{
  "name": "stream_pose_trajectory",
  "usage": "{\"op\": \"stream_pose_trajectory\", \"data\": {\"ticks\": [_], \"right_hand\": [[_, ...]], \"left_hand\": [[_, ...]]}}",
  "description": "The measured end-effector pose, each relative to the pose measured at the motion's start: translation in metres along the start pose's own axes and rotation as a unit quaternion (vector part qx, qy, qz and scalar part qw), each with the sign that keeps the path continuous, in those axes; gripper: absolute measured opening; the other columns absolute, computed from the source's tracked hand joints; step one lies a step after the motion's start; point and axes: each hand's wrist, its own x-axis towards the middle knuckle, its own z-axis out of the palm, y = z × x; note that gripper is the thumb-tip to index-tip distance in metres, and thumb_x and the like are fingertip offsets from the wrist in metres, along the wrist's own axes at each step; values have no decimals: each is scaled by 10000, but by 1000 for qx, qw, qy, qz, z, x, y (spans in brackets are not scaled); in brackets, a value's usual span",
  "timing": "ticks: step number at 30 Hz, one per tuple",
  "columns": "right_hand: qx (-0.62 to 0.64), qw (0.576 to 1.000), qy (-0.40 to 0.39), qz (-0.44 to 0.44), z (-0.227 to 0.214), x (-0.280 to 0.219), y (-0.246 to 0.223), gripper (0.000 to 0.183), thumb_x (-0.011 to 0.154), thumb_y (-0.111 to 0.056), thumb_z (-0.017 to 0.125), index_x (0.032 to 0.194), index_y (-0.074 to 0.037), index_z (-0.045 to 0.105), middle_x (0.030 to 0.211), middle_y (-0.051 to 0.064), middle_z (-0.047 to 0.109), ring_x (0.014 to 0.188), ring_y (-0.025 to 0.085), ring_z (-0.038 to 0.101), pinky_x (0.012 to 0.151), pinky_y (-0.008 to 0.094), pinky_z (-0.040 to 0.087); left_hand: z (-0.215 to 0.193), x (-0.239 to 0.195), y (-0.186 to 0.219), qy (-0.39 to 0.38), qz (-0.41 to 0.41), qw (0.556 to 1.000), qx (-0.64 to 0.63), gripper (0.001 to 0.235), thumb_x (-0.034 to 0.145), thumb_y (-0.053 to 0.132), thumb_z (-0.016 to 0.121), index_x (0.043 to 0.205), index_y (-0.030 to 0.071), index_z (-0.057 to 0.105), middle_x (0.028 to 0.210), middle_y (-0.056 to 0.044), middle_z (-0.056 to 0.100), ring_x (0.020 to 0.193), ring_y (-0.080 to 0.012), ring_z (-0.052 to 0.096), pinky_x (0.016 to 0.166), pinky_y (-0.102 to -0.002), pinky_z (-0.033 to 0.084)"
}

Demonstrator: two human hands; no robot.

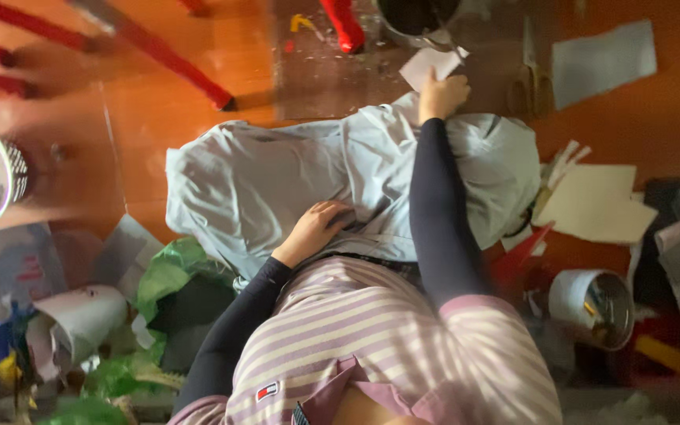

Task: The person cuts red and white paper into strips using scissors and folds them into triangular shapes. They then attach these folded paper pieces to a red plastic stool, wrapping the legs and seat with the paper decorations.

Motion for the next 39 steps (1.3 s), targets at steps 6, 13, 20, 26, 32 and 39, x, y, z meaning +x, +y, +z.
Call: {"op": "stream_pose_trajectory", "data": {"ticks": [6,13,20,26,32,39], "right_hand": [[402,911,-93,-29,-19,6,-16,313,793,-238,714,759,74,721,704,159,749,645,219,667,629,428,523],[270,826,-454,-196,-144,-63,-84,335,929,-221,736,739,31,625,622,0,567,580,72,475,514,323,367],[346,700,-583,-223,-209,-168,-96,173,1020,-141,632,979,6,714,773,-38,652,681,23,544,608,229,455],[438,683,-582,-58,-192,-160,-83,123,951,-67,665,1067,-28,675,770,-6,663,597,44,546,539,214,392],[500,634,-589,23,-170,-150,-75,111,1010,-82,662,1049,18,690,845,19,679,617,48,537,541,209,383],[636,452,-615,114,-190,-141,-76,298,1005,-63,637,1293,8,669,832,10,649,617,68,527,578,226,397]], "left_hand": [[-4,-9,-8,20,-10,1000,-10,304,940,154,669,1225,48,676,1207,-160,705,1145,-356,642,1009,-421,504],[-17,17,-22,198,-110,925,-305,388,1001,238,631,1321,21,600,1116,-70,729,1012,-145,684,875,-323,575],[-59,24,-27,242,-141,797,-535,358,1043,272,570,1263,0,649,1086,-21,734,957,-108,706,817,-303,605],[-63,9,-39,269,-150,787,-535,285,1032,194,616,1136,-56,703,988,-65,752,853,-132,733,777,-312,642],[-59,9,-47,307,-176,804,-478,223,1019,160,662,1071,-50,713,919,-38,745,806,-105,710,716,-285,611],[-73,5,-37,415,-184,890,-50,145,975,46,647,1089,13,731,822,-205,693,661,-251,644,649,-352,520]]}}
